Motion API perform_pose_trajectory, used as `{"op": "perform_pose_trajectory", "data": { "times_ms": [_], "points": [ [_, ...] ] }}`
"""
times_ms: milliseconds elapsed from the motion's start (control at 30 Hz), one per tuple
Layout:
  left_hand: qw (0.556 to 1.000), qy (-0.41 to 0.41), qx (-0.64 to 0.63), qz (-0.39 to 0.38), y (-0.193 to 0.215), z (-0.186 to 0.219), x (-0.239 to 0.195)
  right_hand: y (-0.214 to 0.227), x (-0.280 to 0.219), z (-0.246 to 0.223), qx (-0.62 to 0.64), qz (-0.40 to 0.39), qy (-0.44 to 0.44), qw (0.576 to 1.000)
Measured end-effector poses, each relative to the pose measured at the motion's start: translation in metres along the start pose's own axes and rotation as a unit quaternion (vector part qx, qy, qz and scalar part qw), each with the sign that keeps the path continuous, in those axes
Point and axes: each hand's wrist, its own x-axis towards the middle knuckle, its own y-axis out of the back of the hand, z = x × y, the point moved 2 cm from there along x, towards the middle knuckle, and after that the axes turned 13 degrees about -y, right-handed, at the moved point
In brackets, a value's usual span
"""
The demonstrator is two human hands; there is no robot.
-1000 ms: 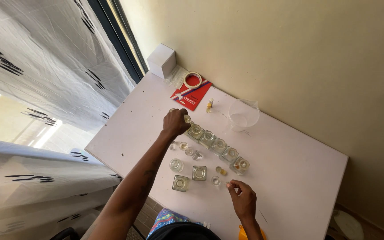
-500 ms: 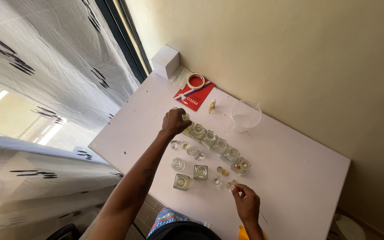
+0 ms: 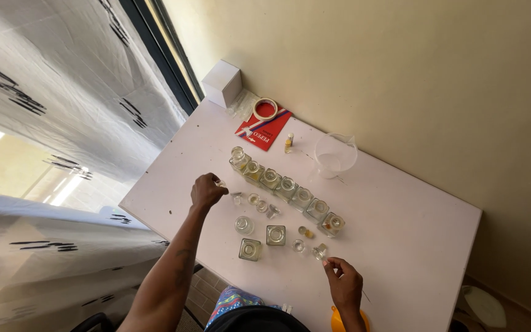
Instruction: Organizing and arranging small perfume bottles in a row on a table after retrieving items from a cabinet.
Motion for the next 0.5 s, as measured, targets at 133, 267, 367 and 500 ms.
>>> {"op": "perform_pose_trajectory", "data": {
  "times_ms": [133,267,367,500],
  "points": [
    [0.999,0.033,-0.003,-0.023,-0.026,-0.018,-0.005,0.0,0.0,0.006,-0.005,0.0,0.003,1.0],
    [0.998,0.03,0.011,-0.046,-0.041,-0.021,-0.002,0.003,-0.004,0.002,0.01,0.002,-0.015,1.0],
    [0.998,0.033,0.009,-0.052,-0.046,-0.021,-0.002,0.001,0.001,0.008,0.01,0.005,-0.016,1.0],
    [0.997,0.012,0.026,-0.075,-0.045,-0.02,0.002,0.002,0.003,0.01,0.009,0.009,-0.015,1.0]
  ]
}}
